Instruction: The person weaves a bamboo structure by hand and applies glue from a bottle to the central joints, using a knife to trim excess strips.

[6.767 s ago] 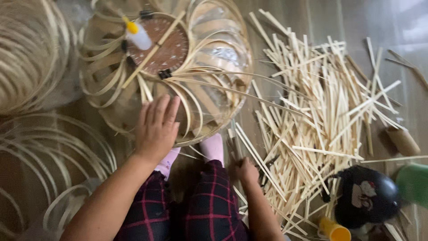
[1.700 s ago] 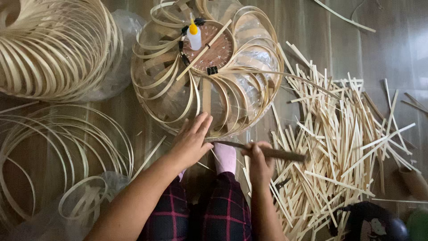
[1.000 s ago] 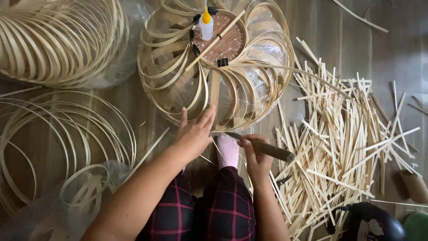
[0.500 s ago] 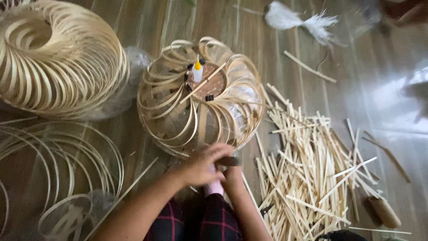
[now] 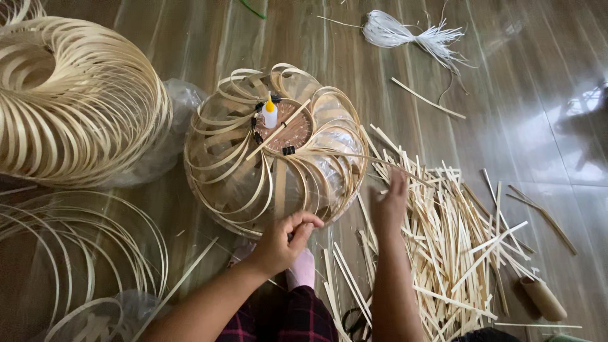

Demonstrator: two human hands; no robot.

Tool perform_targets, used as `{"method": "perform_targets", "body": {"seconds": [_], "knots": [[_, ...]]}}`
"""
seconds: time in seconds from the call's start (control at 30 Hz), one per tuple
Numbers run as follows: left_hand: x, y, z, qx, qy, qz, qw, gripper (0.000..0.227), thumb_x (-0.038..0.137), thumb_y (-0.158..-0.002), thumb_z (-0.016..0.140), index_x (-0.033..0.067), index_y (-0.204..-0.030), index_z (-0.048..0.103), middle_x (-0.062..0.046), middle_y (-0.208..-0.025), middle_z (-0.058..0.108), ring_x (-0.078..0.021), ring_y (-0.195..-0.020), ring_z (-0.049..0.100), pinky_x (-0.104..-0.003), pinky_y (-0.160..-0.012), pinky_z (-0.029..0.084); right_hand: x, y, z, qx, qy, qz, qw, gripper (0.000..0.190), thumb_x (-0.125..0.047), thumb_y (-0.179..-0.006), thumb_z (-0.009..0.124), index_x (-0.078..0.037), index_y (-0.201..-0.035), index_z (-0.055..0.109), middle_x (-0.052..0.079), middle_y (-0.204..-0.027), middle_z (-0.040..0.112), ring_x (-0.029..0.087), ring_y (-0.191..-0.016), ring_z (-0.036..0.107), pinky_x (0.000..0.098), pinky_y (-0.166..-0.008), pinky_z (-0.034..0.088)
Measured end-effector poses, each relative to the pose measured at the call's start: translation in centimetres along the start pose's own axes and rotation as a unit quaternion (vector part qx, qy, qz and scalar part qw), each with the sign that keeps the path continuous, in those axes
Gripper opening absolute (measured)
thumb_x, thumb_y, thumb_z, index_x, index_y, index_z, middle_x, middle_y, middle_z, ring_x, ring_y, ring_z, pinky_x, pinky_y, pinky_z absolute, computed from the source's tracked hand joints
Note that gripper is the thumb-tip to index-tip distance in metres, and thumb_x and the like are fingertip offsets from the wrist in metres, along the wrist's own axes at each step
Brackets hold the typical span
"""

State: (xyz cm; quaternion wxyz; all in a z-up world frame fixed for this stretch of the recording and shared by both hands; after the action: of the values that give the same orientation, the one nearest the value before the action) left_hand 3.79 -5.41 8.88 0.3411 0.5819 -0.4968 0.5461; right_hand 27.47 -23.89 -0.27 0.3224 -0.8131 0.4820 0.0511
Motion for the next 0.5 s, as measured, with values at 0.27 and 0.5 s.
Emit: {"method": "perform_targets", "body": {"seconds": [0.27,0.5], "knots": [[0.8,-0.2,-0.1,0.012,-0.011,0.03,0.999,0.016,0.013,-0.102,0.058,0.0083,-0.11,0.071,0.006,-0.067,0.058,-0.0034,-0.057,0.047,-0.024,-0.051,0.04,5.3,-2.5,-1.1,-0.11,0.191,0.025,0.975,0.027,-0.028,-0.105,0.065,-0.016,-0.128,0.07,0.014,-0.133,0.068,0.032,-0.105,0.071,0.0446,-0.088,0.058],[0.4,-0.3,0.0,0.0,-0.017,0.002,1.0,0.017,0.013,-0.102,0.057,0.0096,-0.11,0.072,0.004,-0.064,0.056,-0.0051,-0.054,0.046,-0.027,-0.049,0.039,4.5,7.7,-0.4,-0.305,0.038,0.257,0.916,0.021,-0.026,-0.109,0.059,-0.023,-0.125,0.072,0.014,-0.094,0.077,0.023,-0.062,0.072,0.0338,-0.066,0.055]]}}
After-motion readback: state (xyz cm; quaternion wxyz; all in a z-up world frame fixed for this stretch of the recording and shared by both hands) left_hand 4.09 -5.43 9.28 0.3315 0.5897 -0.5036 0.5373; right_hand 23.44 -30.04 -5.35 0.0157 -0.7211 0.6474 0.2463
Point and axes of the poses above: each hand's wrist, its own y-axis away from the middle knuckle, its own z-axis out of the palm, x = y × z, the point moved 6 cm from there along -y, towards the middle knuckle
